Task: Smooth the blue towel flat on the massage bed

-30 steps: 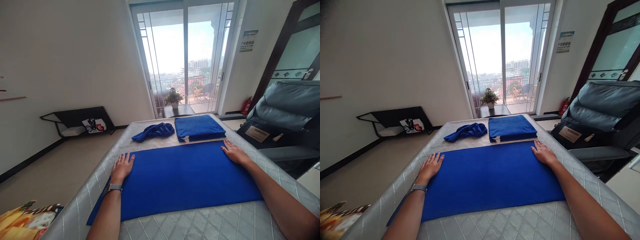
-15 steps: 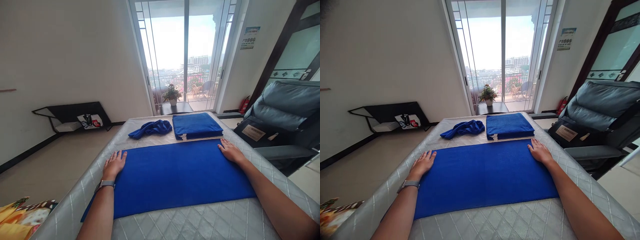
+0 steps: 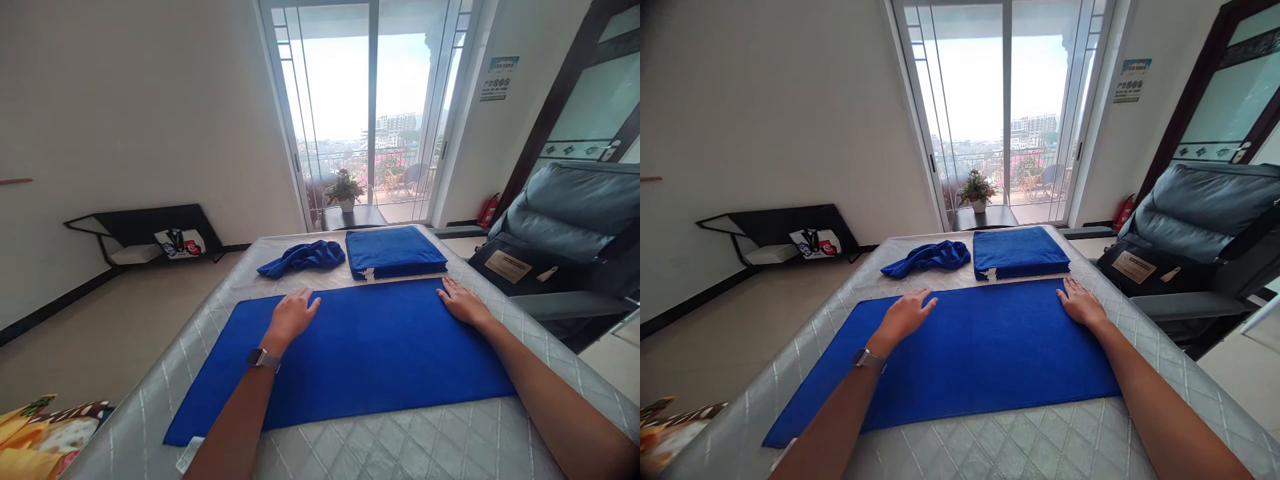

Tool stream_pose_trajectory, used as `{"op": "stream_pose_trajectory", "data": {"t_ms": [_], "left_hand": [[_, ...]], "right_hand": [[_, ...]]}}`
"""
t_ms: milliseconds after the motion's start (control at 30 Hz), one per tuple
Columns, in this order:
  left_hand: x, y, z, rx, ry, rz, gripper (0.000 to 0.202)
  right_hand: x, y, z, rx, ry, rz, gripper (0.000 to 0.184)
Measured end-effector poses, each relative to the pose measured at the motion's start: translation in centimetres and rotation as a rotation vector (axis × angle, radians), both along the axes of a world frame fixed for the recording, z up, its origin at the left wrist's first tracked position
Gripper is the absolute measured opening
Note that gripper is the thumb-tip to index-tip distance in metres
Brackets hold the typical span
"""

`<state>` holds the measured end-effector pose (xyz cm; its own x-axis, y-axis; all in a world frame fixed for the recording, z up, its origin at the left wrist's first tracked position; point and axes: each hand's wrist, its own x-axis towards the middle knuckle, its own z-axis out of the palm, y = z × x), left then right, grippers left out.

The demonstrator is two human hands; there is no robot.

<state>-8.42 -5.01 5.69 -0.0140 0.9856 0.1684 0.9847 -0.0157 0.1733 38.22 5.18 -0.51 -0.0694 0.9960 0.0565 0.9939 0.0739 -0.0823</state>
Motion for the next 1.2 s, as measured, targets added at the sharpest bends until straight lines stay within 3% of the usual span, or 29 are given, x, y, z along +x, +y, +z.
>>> {"op": "stream_pose_trajectory", "data": {"t_ms": [133,233,433,600,833,967,1200], "left_hand": [[6.0,-0.5,-0.8,0.112,-0.012,-0.222,0.061],[6.7,-0.3,-2.4,0.058,-0.026,-0.22,0.066],[2.3,1.2,-4.3,-0.118,-0.01,-0.14,0.07],[-3.4,1.6,-4.4,-0.131,0.033,0.055,0.069],[-10.8,0.1,-4.4,-0.156,0.024,0.343,0.066],[-12.4,-0.3,-4.5,-0.141,0.01,0.428,0.067],[-12.9,-1.0,-4.4,-0.118,-0.025,0.535,0.071]], "right_hand": [[0.1,0.1,-0.2,0.0,0.002,-0.005,0.071],[0.2,0.1,-0.2,0.008,0.003,0.001,0.071],[0.0,0.0,-0.1,0.004,-0.003,-0.006,0.071],[0.0,-0.1,0.1,-0.013,-0.025,0.001,0.071],[0.2,0.1,0.1,-0.024,-0.035,-0.008,0.069],[0.2,0.2,-0.1,-0.016,-0.036,-0.009,0.069],[0.2,0.1,0.0,-0.01,-0.058,-0.02,0.066]]}}
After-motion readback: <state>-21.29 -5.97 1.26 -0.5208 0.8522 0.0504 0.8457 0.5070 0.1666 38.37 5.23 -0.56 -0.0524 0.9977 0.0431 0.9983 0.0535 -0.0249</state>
